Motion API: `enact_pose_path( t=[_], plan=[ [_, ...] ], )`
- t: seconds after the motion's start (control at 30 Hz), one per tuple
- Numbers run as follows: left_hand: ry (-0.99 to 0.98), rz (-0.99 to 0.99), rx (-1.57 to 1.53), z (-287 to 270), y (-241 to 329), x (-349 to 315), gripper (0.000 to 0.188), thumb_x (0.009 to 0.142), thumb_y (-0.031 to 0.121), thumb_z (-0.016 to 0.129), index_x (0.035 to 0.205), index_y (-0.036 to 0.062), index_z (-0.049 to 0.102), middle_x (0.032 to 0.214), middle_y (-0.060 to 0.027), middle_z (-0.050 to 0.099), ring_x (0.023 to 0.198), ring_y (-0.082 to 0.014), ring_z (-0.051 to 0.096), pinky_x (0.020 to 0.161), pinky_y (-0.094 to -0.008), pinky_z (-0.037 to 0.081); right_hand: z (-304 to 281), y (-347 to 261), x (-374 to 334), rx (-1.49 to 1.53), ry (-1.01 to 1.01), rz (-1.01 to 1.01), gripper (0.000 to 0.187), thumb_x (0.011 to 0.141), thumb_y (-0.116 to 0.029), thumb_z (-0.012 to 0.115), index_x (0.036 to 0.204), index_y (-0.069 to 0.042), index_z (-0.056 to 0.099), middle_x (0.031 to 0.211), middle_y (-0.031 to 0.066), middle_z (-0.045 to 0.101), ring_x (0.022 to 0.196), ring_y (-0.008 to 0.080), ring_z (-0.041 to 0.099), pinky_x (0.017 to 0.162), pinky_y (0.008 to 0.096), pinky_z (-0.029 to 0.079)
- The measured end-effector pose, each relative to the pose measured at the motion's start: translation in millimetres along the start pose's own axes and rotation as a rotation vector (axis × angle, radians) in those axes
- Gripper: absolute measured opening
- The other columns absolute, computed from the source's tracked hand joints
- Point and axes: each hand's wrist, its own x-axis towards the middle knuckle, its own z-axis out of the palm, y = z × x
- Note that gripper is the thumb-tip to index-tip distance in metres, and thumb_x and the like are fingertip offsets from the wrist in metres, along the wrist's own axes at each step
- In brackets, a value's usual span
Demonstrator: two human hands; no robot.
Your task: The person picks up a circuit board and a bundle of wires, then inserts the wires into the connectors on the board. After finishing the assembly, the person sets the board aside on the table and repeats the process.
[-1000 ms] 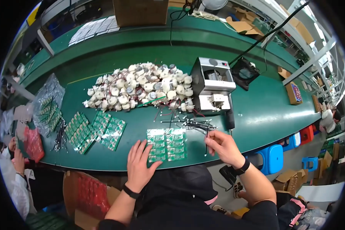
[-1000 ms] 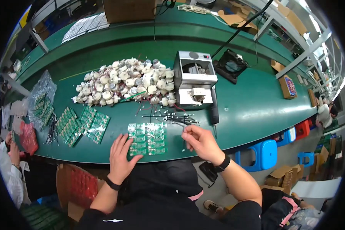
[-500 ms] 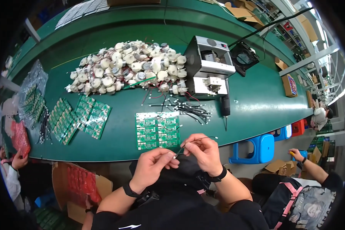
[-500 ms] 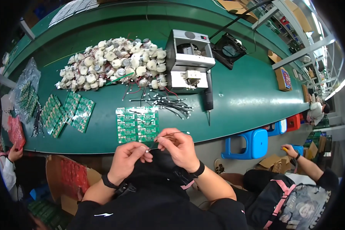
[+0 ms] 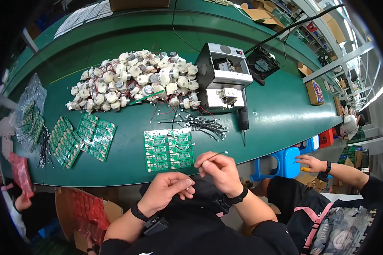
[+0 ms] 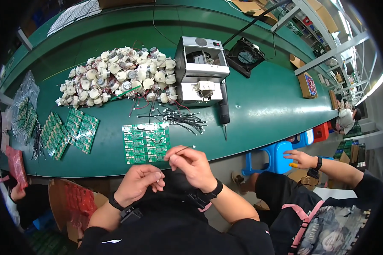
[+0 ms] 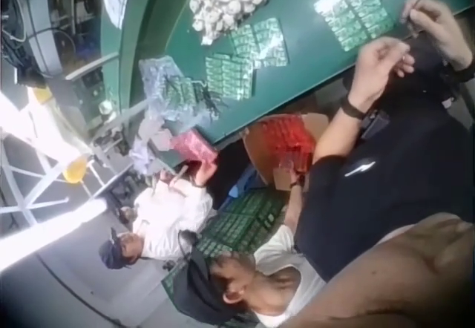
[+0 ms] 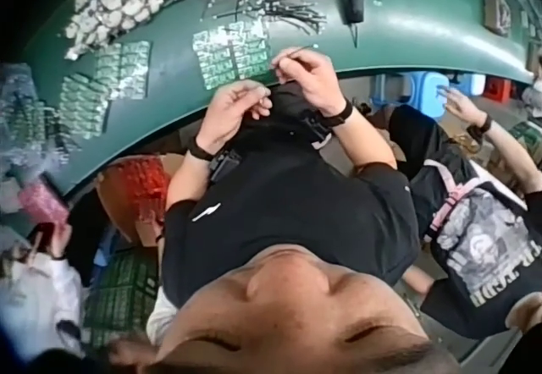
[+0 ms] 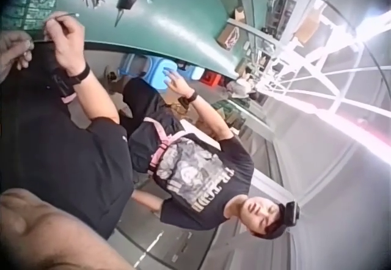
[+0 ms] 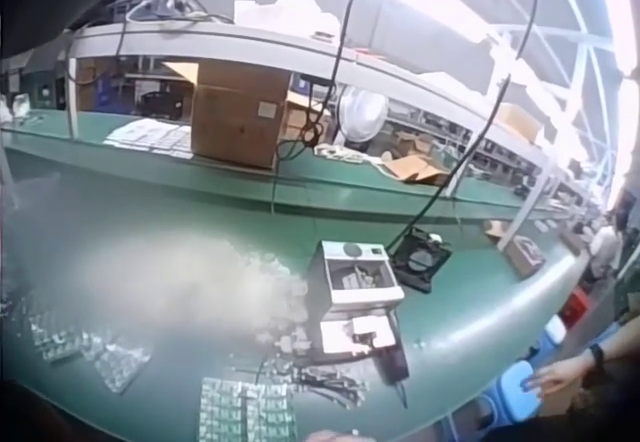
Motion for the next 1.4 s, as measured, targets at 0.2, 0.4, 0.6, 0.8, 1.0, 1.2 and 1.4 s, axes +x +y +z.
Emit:
enact_pose_path(
  t=[0.2, 0.4, 0.6, 0.8, 1.0, 1.2, 1.4],
  plan=[
    [0.213, 0.313, 0.494, 13, -6, -1, 0.024, 0.098, 0.013, 0.08, 0.116, -0.0024, 0.074, 0.097, -0.0129, 0.081, 0.082, -0.0173, 0.079, 0.071, -0.0275, 0.062, 2, -4, 3, 0.246, 0.229, 0.116, 0.022, 0.112, -0.012, 0.057, 0.112, 0.004, 0.072, 0.104, 0.0102, 0.072, 0.079, 0.0126, 0.062, 0.071, 0.0288, 0.051],
    [0.316, 0.617, 0.836, 1, -7, -12, 0.025, 0.092, 0.009, 0.083, 0.115, 0.0002, 0.076, 0.09, -0.0098, 0.081, 0.081, -0.0168, 0.079, 0.072, -0.0273, 0.062, 12, -23, 13, -0.141, 0.054, 0.193, 0.017, 0.109, -0.01, 0.062, 0.112, 0.001, 0.074, 0.099, 0.0075, 0.076, 0.079, 0.0158, 0.066, 0.071, 0.0317, 0.053],
    [0.717, 0.696, 0.968, -59, 8, -57, 0.028, 0.091, 0.009, 0.084, 0.116, 0.0011, 0.075, 0.092, -0.0102, 0.081, 0.076, -0.0193, 0.078, 0.07, -0.0298, 0.061, 8, -43, 22, -0.822, -0.112, -0.231, 0.013, 0.097, -0.001, 0.069, 0.106, 0.0, 0.077, 0.084, 0.0141, 0.071, 0.074, 0.0271, 0.069, 0.07, 0.0367, 0.053],
    [1.628, 0.603, 1.308, -158, 46, -111, 0.046, 0.09, 0.024, 0.087, 0.124, -0.0022, 0.071, 0.116, -0.0181, 0.077, 0.101, -0.0302, 0.077, 0.085, -0.0372, 0.06, 4, -42, 32, -0.867, -0.208, -0.174, 0.012, 0.095, 0.001, 0.069, 0.103, 0.0, 0.078, 0.077, 0.0127, 0.069, 0.067, 0.0239, 0.067, 0.063, 0.0351, 0.051],
    [1.817, 0.128, 0.846, -237, 73, -130, 0.074, 0.083, 0.042, 0.092, 0.133, -0.005, 0.066, 0.117, -0.0204, 0.076, 0.106, -0.0376, 0.073, 0.095, -0.0481, 0.057, 20, -44, 34, -0.779, -0.253, -0.262, 0.011, 0.095, 0.0, 0.07, 0.102, 0.0, 0.078, 0.078, 0.0122, 0.071, 0.068, 0.0233, 0.069, 0.064, 0.0331, 0.052],
    [1.615, 0.268, 0.719, -288, 58, -152, 0.08, 0.084, 0.039, 0.091, 0.142, -0.0065, 0.058, 0.113, -0.0152, 0.077, 0.096, -0.0244, 0.075, 0.088, -0.0413, 0.06, 19, -42, 16, -0.696, -0.254, -0.162, 0.01, 0.099, -0.001, 0.068, 0.102, 0.002, 0.077, 0.081, 0.0103, 0.074, 0.069, 0.0172, 0.07, 0.065, 0.0299, 0.054],
    [1.363, 0.691, 0.138, -258, 77, -134, 0.031, 0.096, 0.022, 0.081, 0.114, -0.0002, 0.067, 0.104, -0.0061, 0.072, 0.087, -0.0152, 0.069, 0.074, -0.0342, 0.057, 28, -44, 20, -0.399, -0.119, 0.017, 0.017, 0.106, -0.01, 0.064, 0.106, 0.004, 0.074, 0.075, 0.0046, 0.069, 0.063, 0.0104, 0.063, 0.059, 0.0276, 0.049]
  ],
)
